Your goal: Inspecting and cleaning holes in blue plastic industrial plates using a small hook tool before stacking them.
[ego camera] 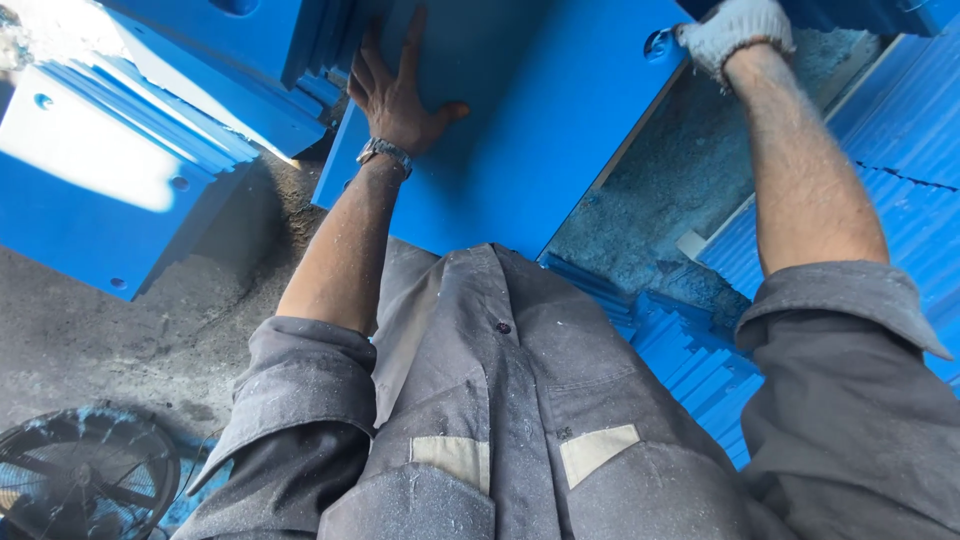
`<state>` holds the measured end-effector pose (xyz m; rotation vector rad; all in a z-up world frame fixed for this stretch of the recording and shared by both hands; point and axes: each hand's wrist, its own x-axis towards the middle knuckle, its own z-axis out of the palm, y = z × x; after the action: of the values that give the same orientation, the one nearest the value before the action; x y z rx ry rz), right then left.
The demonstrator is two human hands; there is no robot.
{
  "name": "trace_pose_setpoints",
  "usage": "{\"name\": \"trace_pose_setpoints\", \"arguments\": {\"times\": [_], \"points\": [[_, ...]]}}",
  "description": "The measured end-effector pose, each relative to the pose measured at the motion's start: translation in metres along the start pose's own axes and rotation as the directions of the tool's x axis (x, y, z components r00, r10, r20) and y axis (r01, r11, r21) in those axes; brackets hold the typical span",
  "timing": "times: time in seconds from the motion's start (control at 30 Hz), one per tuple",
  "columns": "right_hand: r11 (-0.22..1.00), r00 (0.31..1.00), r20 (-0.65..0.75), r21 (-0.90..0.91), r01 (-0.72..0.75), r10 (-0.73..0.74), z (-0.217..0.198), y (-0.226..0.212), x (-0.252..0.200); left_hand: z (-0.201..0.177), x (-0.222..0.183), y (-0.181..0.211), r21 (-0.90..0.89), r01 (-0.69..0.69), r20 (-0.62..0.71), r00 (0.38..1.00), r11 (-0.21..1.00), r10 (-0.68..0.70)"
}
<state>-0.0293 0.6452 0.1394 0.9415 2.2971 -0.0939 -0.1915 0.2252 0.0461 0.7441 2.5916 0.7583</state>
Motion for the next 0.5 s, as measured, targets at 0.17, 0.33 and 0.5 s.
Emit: {"name": "trace_pose_setpoints", "arguments": {"times": [0.17, 0.33, 0.5], "points": [[0.997, 0.992, 0.11, -0.033, 0.072, -0.068, -0.006, 0.01, -0.011, -0.006, 0.003, 0.003, 0.019, 0.001, -0.023, 1.0, 1.0, 0.0], [0.935, 0.983, -0.04, 0.304, 0.182, -0.178, -0.04, -0.033, -0.002, -0.007, 0.007, 0.012, 0.028, 0.085, -0.035, 0.996, 0.996, -0.084], [0.804, 0.744, -0.339, -0.07, 0.59, -0.576, -0.071, -0.137, 0.016, -0.002, 0.009, 0.023, -0.027, 0.205, -0.044, 0.978, 0.978, -0.206]]}}
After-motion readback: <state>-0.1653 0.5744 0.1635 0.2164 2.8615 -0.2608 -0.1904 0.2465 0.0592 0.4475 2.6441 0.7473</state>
